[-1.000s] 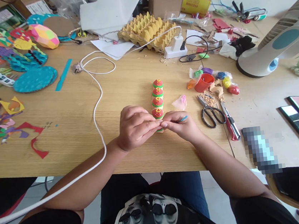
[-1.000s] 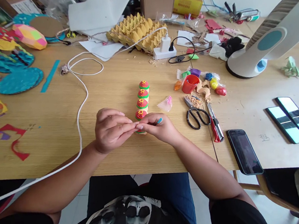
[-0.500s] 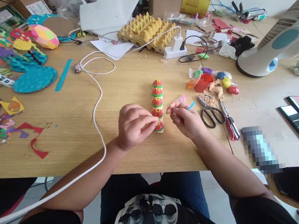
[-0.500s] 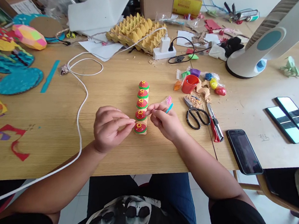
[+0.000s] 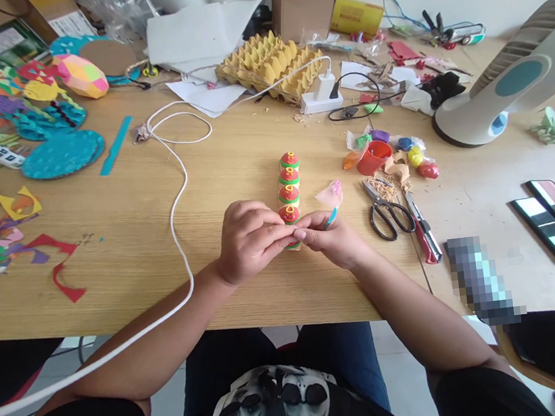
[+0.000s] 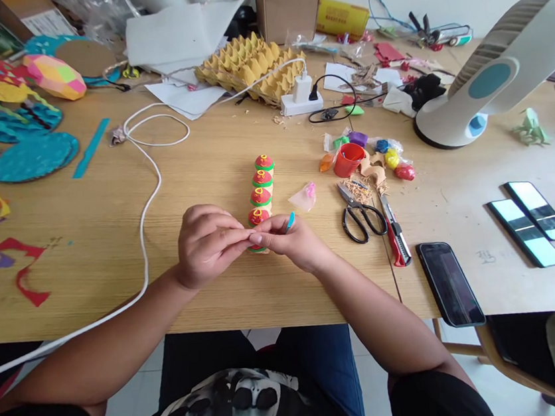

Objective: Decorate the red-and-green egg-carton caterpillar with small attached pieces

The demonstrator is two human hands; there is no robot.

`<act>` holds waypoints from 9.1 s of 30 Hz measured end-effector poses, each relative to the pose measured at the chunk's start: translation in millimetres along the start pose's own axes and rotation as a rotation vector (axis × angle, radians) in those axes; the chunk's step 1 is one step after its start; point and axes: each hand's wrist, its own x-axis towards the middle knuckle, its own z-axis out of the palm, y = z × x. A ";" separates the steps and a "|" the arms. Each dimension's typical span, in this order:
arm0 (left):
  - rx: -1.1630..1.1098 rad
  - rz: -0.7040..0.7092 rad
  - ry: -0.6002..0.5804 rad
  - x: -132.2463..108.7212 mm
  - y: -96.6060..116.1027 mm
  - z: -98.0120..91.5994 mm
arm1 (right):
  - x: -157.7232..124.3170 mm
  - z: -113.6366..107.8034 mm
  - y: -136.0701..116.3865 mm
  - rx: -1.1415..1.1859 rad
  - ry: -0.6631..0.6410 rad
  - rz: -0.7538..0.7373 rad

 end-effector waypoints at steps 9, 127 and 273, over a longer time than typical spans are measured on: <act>0.023 -0.020 -0.010 -4.1 -1.9 0.6 | 0.3 -2.7 1.3 0.057 0.053 -0.045; -0.964 -1.111 0.031 -8.2 -29.7 25.6 | 9.7 -22.6 -5.9 0.183 0.174 0.050; -1.110 -1.157 0.033 -0.8 -16.2 17.2 | 11.8 -21.8 -1.2 0.151 0.192 0.038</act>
